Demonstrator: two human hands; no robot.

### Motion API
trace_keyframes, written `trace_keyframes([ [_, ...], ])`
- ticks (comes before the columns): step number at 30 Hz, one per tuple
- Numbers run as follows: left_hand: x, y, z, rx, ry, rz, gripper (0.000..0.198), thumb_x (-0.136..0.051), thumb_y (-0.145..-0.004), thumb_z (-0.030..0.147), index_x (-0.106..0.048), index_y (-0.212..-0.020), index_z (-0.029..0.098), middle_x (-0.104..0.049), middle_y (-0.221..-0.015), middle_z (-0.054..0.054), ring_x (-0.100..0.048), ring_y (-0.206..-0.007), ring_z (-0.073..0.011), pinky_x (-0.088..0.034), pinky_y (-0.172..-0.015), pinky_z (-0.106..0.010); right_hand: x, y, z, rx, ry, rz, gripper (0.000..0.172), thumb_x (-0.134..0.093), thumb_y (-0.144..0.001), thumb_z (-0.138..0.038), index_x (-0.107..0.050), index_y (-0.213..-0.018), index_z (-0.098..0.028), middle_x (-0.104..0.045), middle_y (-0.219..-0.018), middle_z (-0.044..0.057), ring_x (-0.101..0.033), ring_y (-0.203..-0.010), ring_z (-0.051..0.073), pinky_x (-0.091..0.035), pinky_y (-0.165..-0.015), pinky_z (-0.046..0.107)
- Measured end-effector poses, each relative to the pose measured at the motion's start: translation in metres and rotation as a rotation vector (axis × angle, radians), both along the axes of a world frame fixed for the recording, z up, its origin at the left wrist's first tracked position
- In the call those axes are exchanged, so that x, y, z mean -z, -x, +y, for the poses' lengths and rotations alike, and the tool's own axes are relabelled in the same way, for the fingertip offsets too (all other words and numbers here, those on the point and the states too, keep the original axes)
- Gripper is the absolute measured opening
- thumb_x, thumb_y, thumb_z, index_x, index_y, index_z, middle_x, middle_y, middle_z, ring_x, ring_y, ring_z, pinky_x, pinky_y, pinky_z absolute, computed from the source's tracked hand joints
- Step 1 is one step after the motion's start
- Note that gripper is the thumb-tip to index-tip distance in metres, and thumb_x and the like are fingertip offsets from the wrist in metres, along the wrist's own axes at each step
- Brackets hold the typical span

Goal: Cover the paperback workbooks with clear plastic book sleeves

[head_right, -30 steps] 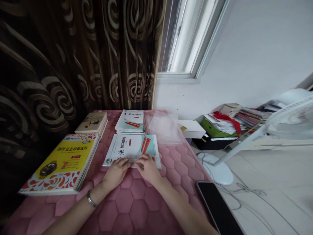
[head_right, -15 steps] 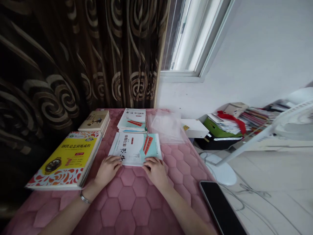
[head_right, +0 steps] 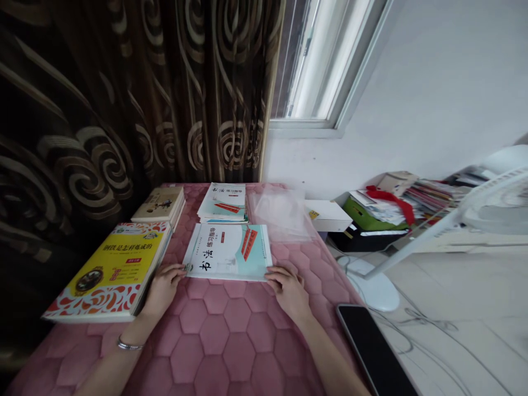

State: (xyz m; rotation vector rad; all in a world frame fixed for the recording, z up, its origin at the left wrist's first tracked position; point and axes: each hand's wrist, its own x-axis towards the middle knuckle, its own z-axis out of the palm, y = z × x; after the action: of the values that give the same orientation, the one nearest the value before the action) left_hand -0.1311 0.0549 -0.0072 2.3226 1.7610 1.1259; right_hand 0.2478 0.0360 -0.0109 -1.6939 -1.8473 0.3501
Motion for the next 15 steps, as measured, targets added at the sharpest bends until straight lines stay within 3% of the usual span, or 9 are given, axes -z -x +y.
trace_keyframes([
  [10,0.002,0.000,-0.001,0.014,0.022,-0.012,0.027,-0.050,-0.085,0.006,-0.072,-0.079,0.021,-0.074,-0.093,-0.005,-0.068,-0.089,-0.0186,-0.057,-0.085,-0.035,0.004,-0.001,0.002,-0.015,0.011,-0.024,0.031,-0.048,-0.085,-0.023,-0.076,-0.091,-0.032,-0.071,-0.118,0.002,-0.059,-0.115,0.026,-0.040,-0.094,0.048],
  [15,-0.011,-0.005,-0.011,0.018,0.038,0.109,0.024,-0.050,-0.086,0.008,-0.072,-0.083,0.019,-0.073,-0.096,-0.007,-0.066,-0.093,-0.0211,-0.055,-0.087,-0.038,-0.001,-0.002,0.001,-0.009,-0.004,-0.097,0.030,-0.048,-0.086,-0.020,-0.076,-0.092,-0.031,-0.070,-0.119,0.002,-0.057,-0.117,0.025,-0.038,-0.095,0.048],
])
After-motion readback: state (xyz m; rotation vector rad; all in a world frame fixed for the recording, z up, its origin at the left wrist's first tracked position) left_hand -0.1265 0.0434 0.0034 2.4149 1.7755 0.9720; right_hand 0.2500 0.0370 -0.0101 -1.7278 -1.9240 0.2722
